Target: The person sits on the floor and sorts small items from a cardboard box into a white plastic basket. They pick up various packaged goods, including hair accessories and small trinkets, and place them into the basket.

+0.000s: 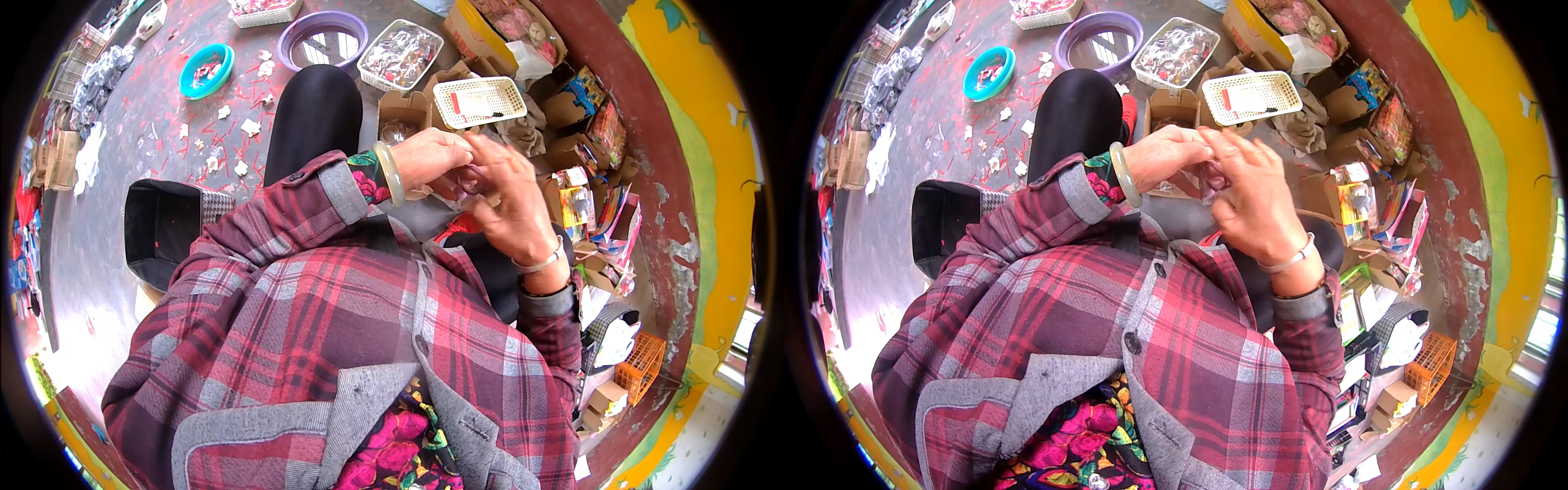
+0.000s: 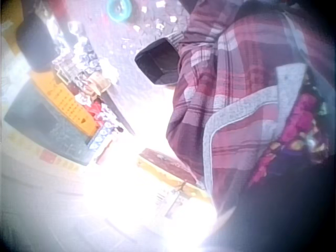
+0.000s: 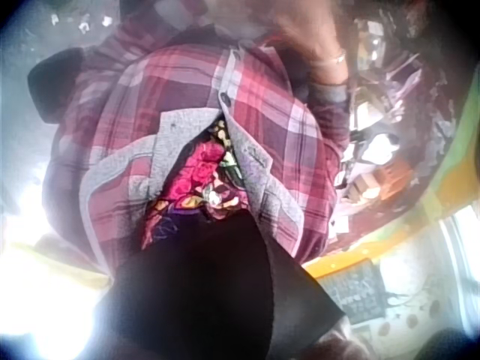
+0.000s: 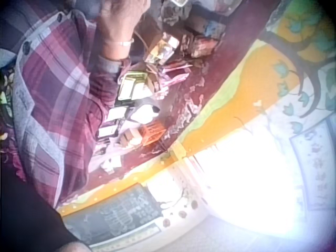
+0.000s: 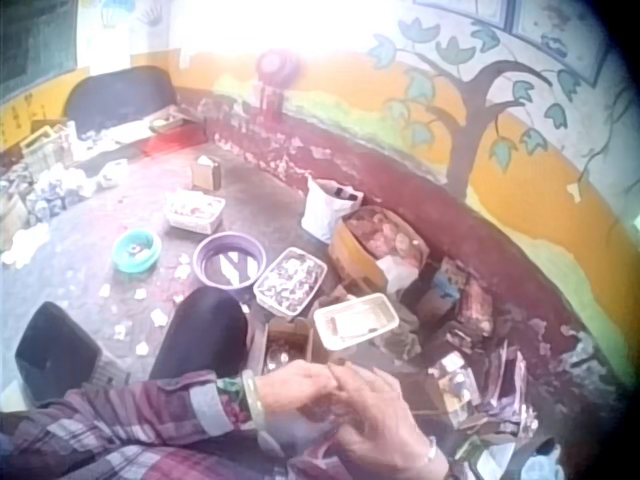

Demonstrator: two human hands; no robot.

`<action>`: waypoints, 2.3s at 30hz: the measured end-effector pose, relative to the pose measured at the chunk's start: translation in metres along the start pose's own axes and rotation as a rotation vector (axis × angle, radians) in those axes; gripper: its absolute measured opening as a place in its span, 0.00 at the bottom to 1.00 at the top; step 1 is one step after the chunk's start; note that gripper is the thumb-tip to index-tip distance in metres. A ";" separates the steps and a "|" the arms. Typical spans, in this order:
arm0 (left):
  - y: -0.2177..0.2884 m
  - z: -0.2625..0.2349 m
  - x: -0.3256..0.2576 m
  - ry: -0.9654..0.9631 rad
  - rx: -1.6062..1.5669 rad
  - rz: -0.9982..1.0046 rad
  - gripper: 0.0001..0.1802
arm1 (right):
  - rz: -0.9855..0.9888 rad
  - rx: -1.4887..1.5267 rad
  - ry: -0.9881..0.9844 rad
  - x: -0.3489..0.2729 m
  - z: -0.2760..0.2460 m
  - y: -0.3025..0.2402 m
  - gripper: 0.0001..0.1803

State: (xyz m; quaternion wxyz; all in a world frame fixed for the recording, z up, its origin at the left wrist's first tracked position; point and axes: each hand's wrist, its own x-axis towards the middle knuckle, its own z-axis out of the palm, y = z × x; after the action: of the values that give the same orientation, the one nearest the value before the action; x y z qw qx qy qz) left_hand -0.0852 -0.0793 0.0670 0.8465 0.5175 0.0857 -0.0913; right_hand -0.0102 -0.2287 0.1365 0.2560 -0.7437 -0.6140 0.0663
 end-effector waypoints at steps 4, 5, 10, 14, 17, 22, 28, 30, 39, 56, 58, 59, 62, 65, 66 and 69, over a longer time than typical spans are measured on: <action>0.007 -0.004 -0.005 0.107 -0.019 -0.001 0.16 | 0.113 0.072 0.161 -0.002 -0.019 0.001 0.22; 0.008 -0.005 -0.005 0.145 -0.029 -0.017 0.16 | 0.121 0.075 0.228 -0.004 -0.019 0.004 0.21; 0.013 0.001 -0.004 0.149 0.010 -0.023 0.17 | 0.113 0.078 0.343 -0.009 -0.008 0.006 0.15; 0.007 0.001 -0.004 0.111 0.028 0.039 0.17 | 0.083 0.030 0.405 -0.009 0.008 0.014 0.11; 0.004 0.001 -0.005 0.077 0.040 0.069 0.17 | 0.072 -0.021 0.420 -0.006 0.011 0.013 0.09; 0.002 0.001 -0.004 0.059 0.047 0.102 0.17 | 0.015 -0.164 0.333 -0.001 0.007 0.010 0.09; 0.000 -0.001 -0.003 0.051 0.029 0.084 0.17 | 0.024 -0.128 0.297 0.002 0.007 0.010 0.09; 0.000 -0.002 -0.002 0.054 -0.047 0.057 0.17 | 0.055 -0.089 0.344 0.002 0.006 0.008 0.10; 0.014 0.004 -0.010 0.124 -0.076 0.033 0.18 | 0.069 -0.098 0.392 -0.006 0.006 0.008 0.12; -0.003 -0.006 0.000 0.000 0.207 0.277 0.17 | 0.045 -0.185 0.193 0.000 0.014 0.007 0.12; -0.002 -0.004 0.000 0.003 0.080 0.208 0.17 | 0.061 -0.168 0.122 0.000 0.016 0.012 0.12; 0.002 0.001 -0.003 0.013 0.011 0.148 0.17 | 0.071 -0.161 0.087 0.000 0.018 0.015 0.12; 0.000 0.002 -0.003 0.017 -0.024 0.102 0.18 | 0.087 -0.154 0.043 0.000 0.021 0.018 0.13; -0.001 0.001 -0.001 0.013 0.018 0.087 0.18 | 0.089 -0.224 -0.054 0.001 0.020 0.020 0.16; -0.001 0.002 -0.001 0.012 0.031 0.076 0.18 | 0.080 -0.225 -0.062 0.001 0.020 0.020 0.15; -0.003 0.001 0.000 0.033 -0.021 0.073 0.17 | 0.082 -0.198 -0.029 0.001 0.016 0.018 0.15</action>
State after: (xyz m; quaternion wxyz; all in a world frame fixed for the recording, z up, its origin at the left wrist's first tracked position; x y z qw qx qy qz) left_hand -0.0857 -0.0812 0.0644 0.8532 0.5126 0.0817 -0.0506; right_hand -0.0011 -0.2254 0.1144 0.1694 -0.7890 -0.5901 0.0263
